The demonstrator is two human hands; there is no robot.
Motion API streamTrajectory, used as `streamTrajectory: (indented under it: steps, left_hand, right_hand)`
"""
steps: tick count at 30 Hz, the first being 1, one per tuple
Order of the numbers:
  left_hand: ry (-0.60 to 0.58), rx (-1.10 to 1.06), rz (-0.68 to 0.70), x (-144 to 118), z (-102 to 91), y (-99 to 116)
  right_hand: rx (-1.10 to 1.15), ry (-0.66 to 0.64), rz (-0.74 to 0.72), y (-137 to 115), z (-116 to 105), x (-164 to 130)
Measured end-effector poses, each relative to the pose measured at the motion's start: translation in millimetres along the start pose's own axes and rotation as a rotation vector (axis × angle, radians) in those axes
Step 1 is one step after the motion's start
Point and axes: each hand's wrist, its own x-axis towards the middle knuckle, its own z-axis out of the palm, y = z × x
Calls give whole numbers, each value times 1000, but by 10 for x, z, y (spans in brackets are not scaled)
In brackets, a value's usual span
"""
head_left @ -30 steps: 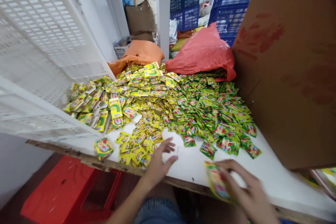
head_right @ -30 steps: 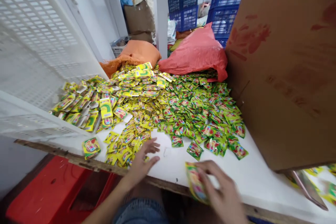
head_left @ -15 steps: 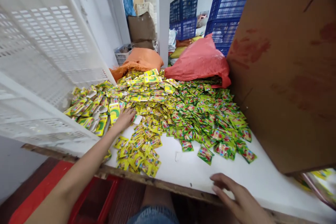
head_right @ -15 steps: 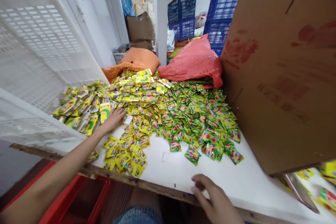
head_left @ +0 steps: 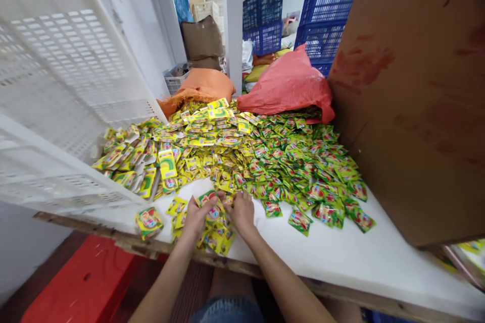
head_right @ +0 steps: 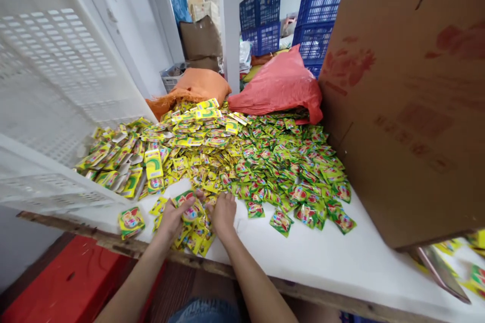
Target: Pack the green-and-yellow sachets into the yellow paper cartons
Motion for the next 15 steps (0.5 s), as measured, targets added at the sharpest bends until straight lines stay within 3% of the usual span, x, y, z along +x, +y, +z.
streamTrajectory:
  steps: [2,4,8,11,13,15]
  left_hand:
    - [16,-112,-79,-89,26,-51]
    - [19,-189,-139,-147,30,-63]
    - [-24,-280,-212,-210,22,-76]
    - [-57,-338,-281,-237,100,-162]
    - [-83,-364,-330,-261,223,-254]
    - [-142,-352,-374,-298,382,-355]
  right_hand:
    - [42,-4,2,-20,42,52]
    - [106,-23,-2,77,-71,57]
    - [213,-7,28,611,-741,-31]
    - [227,106,137,1072,-1331,-176]
    - [224,225,227,1273,-1552,-298]
    - [236,321,279,1367,-1576,-400]
